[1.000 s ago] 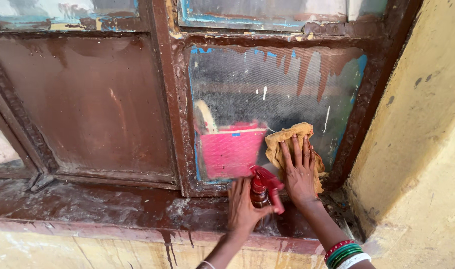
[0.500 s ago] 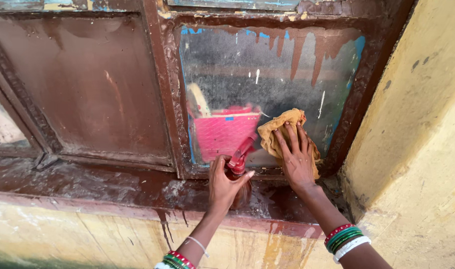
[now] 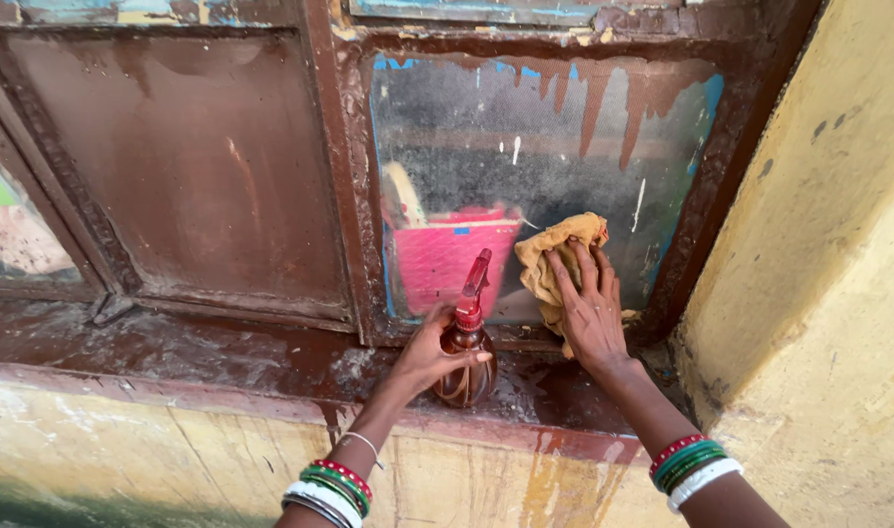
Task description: The person cleans a glass window pane by spraying a liquid from a bottle onto a cloth and wiping the surface, then uses their hands to wipe the glass directly.
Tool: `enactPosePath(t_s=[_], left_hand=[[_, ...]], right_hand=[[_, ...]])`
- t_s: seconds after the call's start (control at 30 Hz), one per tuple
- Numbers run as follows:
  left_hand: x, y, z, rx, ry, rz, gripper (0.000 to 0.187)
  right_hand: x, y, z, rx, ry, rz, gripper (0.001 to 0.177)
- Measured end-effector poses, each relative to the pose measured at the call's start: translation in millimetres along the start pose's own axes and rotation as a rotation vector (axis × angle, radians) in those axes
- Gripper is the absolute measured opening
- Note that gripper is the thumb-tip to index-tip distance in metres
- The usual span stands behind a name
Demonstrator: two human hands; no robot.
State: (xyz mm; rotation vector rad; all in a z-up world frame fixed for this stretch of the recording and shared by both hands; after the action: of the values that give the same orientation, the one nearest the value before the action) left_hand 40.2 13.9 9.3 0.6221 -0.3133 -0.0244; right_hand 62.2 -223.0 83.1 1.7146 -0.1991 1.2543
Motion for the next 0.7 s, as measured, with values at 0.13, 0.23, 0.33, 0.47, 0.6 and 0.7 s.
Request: enactPosePath(t_s=[0.13, 0.23, 0.33, 0.47, 0.6, 0.7], left_hand=[[8, -2, 7, -0.096, -0.190, 0.117, 0.085], [30, -9, -3, -0.029, -0.142, 0.127, 0.109], [38, -14, -10, -0.035, -0.235, 0.149, 0.074], [30, -11, 1, 0.174, -0.289, 0.252, 0.043], [23, -9, 6, -0.025, -0.350, 0.254, 0.029], [34, -18, 3, -0.240, -0.295, 0.082, 0.041]], right_hand=[[2, 3, -3, -0.028, -0.009, -0.025, 0.086], [5, 5, -2, -0.011, -0.001, -0.027, 0.084], [5, 5, 1, -0.019, -0.003, -0.037, 0.083], [2, 0, 4, -0.074, -0.004, -0.060, 0.083], [-2, -9, 8, -0.035, 0.005, -0.055, 0.087], [-3, -19, 15, -0.252, -0.026, -0.110, 0.089]])
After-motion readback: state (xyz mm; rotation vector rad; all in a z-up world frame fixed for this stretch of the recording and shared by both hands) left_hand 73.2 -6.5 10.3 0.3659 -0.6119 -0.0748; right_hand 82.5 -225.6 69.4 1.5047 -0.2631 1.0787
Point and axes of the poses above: each hand's wrist, its own x-axis towards the middle knuckle, its own y-axis out of the back of the hand, z = x × y, the point moved 4 cm from there along x, towards the middle knuckle, and after that the axes turned 9 degrees about x, right-handed, at the moved point
